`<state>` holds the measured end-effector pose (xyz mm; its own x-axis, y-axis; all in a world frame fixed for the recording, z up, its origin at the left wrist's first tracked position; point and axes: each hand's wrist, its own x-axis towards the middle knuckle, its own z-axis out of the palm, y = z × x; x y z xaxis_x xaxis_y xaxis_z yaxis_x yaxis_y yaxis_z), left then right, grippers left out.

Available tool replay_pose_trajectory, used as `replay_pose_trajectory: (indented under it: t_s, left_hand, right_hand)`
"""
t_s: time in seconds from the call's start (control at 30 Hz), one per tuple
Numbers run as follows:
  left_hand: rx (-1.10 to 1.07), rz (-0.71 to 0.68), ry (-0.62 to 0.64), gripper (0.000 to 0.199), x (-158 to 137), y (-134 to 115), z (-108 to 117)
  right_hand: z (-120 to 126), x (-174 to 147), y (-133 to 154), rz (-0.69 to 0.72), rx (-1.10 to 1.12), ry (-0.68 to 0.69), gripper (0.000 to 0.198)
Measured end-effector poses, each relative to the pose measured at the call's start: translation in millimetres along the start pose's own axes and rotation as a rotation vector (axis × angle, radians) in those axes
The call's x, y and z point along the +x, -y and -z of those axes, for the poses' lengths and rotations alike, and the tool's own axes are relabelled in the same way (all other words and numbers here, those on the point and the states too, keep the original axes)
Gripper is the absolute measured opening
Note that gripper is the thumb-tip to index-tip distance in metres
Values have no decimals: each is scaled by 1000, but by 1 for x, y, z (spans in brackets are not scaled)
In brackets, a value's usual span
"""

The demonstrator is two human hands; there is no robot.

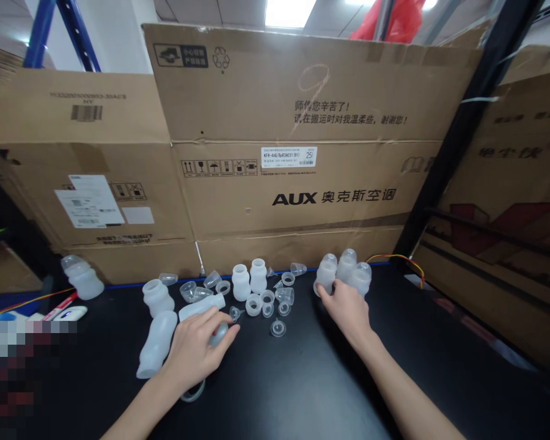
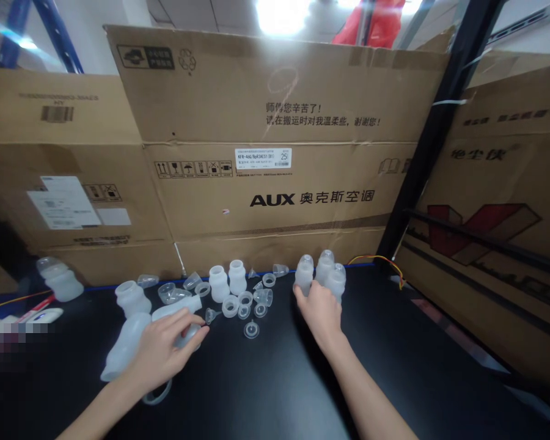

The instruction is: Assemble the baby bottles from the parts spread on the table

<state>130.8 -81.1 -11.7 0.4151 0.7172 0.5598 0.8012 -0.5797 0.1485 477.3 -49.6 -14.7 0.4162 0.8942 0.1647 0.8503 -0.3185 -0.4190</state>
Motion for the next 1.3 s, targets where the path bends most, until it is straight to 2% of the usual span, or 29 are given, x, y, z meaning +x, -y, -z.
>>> replay_pose_trajectory:
  t_s: [0.27,0.33,0.5,0.63,0.7,0.83,0.9,1.03,1.13,1.2,1.3]
  left_hand:
    - [-10,-15,-12,24,0,1,-2]
    - [-10,-30,-12,22,1,1,-2]
    - [-18,-91,12,14,2,2,-1]
    - [9,-126,41,20,2,3,-4]
    - [69,-142,46,30,4,2,-9]
    - [192,-186,55,47,10,-5,-21]
    - [208,-203,62,41,13,-9,-26]
    - [141,-194,83,11,12,-11,-31]
    - [55,-191,67,8,10,-10,-29]
    - [0,-182,12,2,9,-10,-27]
    - [-62,-140,-79,26,7,-8,-27]
  right_hand:
    - [11,-7,-4,58,-18,59,51]
    - [13,-12,2,147,45,103,49]
    - [9,-36,26,519,282,269,31]
    - [-4,-56,38,660,280,317,22]
    - [-11,-62,40,685,270,314,15]
    - [-17,-64,42,712,318,320,17]
    - [-16,-63,42,717,369,319,18]
    - [-15,-62,41,715,449,310,19]
    - [-14,-63,42,703,482,305,16]
    - [-13,-65,43,692,499,307,13]
    - [-11,-68,45,680,543,317,11]
